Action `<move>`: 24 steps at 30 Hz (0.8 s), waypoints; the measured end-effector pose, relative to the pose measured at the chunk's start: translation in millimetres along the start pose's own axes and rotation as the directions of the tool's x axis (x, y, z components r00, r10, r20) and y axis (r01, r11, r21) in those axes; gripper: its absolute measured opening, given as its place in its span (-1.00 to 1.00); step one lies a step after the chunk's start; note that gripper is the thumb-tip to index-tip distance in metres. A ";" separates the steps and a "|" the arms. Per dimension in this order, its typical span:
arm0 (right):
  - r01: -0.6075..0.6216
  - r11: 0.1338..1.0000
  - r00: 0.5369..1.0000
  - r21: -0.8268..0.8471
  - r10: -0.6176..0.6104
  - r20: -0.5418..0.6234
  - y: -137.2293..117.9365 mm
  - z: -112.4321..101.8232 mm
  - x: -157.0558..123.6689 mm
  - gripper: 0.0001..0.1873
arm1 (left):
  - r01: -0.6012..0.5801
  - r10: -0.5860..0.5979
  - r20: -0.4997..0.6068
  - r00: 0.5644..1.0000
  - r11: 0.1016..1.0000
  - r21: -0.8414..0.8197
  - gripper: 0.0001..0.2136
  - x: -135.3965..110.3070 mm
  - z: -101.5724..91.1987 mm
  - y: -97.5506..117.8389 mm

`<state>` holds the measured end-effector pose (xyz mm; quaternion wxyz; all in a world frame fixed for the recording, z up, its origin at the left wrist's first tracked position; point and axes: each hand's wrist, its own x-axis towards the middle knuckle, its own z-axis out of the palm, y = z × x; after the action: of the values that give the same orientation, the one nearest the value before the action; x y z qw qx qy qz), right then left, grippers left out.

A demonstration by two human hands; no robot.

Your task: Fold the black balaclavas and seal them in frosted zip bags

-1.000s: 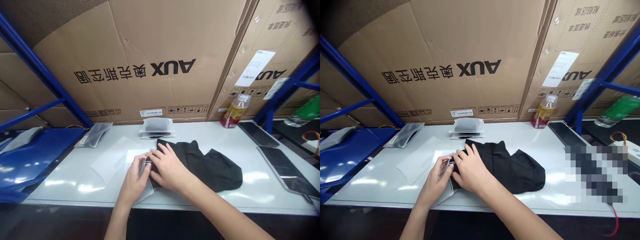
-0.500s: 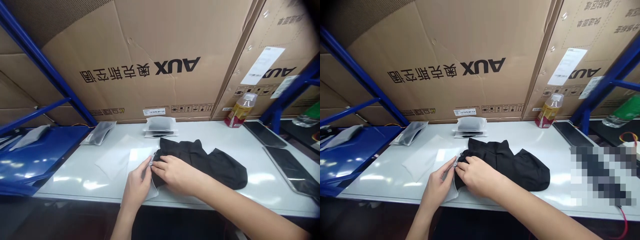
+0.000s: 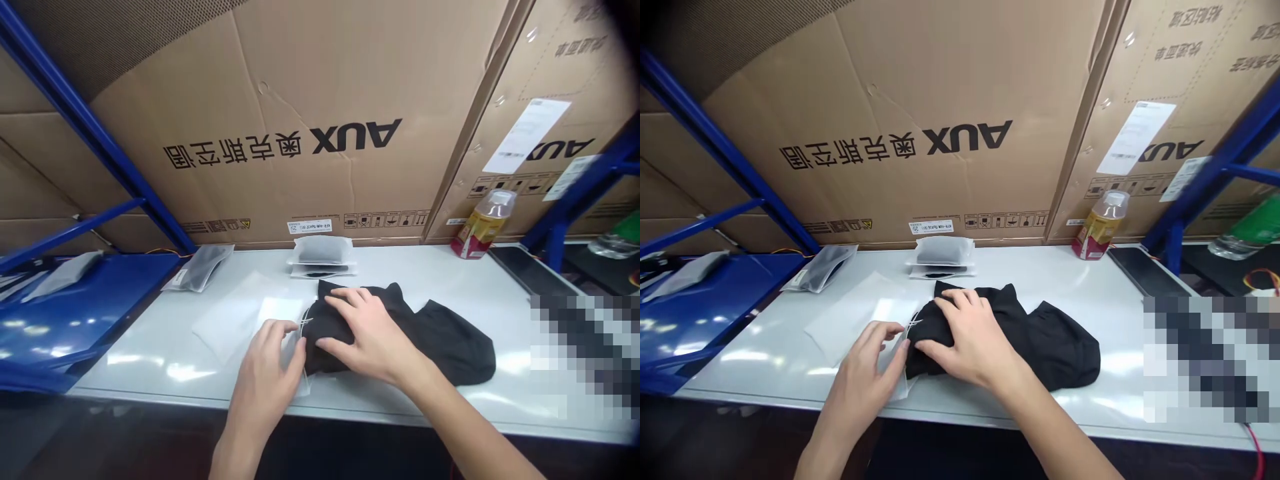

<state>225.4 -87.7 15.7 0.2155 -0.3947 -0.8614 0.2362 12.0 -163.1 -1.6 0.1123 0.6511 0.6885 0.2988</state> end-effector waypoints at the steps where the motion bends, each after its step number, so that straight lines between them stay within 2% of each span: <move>1: -0.051 0.998 0.999 0.036 0.050 0.022 5.0 -4.4 0.8 -0.30 | 0.003 -0.004 0.038 0.999 1.000 0.026 -0.79 1.6 -2.9 2.6; 4: -0.135 0.991 0.989 0.012 0.134 0.070 13.3 -6.3 8.2 -0.43 | 0.026 -0.035 0.129 0.991 0.997 0.075 -0.83 9.7 -6.0 7.3; 8: -0.301 0.938 0.954 -0.169 0.296 -0.055 8.1 8.7 30.2 -0.49 | 0.054 -0.074 0.134 0.988 0.988 0.145 -0.79 29.9 -0.8 4.7; 11: -0.299 0.930 0.952 -0.212 0.305 -0.007 1.3 16.6 44.5 -0.58 | 0.036 -0.057 0.119 0.991 0.985 0.170 -0.81 43.9 5.9 -0.3; 13: -0.248 0.944 0.964 -0.218 0.262 0.036 -1.8 16.5 47.8 -0.70 | 0.011 -0.028 0.097 0.995 0.985 0.174 -0.81 47.1 10.5 -2.6; 16: -0.148 0.970 0.981 -0.194 0.169 0.099 -4.5 12.5 45.5 -0.75 | -0.006 0.005 0.009 1.000 0.987 0.162 -0.81 40.6 17.4 -3.6; 18: -0.130 0.973 0.981 -0.190 0.154 0.118 -7.2 12.5 43.8 -0.78 | -0.006 0.015 -0.070 0.997 0.991 0.133 -0.79 32.0 21.8 -3.4; 21: -0.205 0.949 0.969 -0.238 0.230 0.086 -16.0 21.8 47.2 -0.79 | -0.026 0.036 -0.145 0.989 0.997 0.072 -0.78 20.9 26.7 -3.0; 24: -0.291 0.912 0.951 -0.288 0.308 0.015 -26.8 36.3 54.9 -0.74 | -0.051 0.052 -0.157 0.986 0.999 0.011 -0.77 17.0 27.7 -4.2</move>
<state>157.0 -68.9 12.5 0.0922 -0.5413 -0.8217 0.1529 21.4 -139.3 -22.0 0.0478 0.6435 0.6792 0.3498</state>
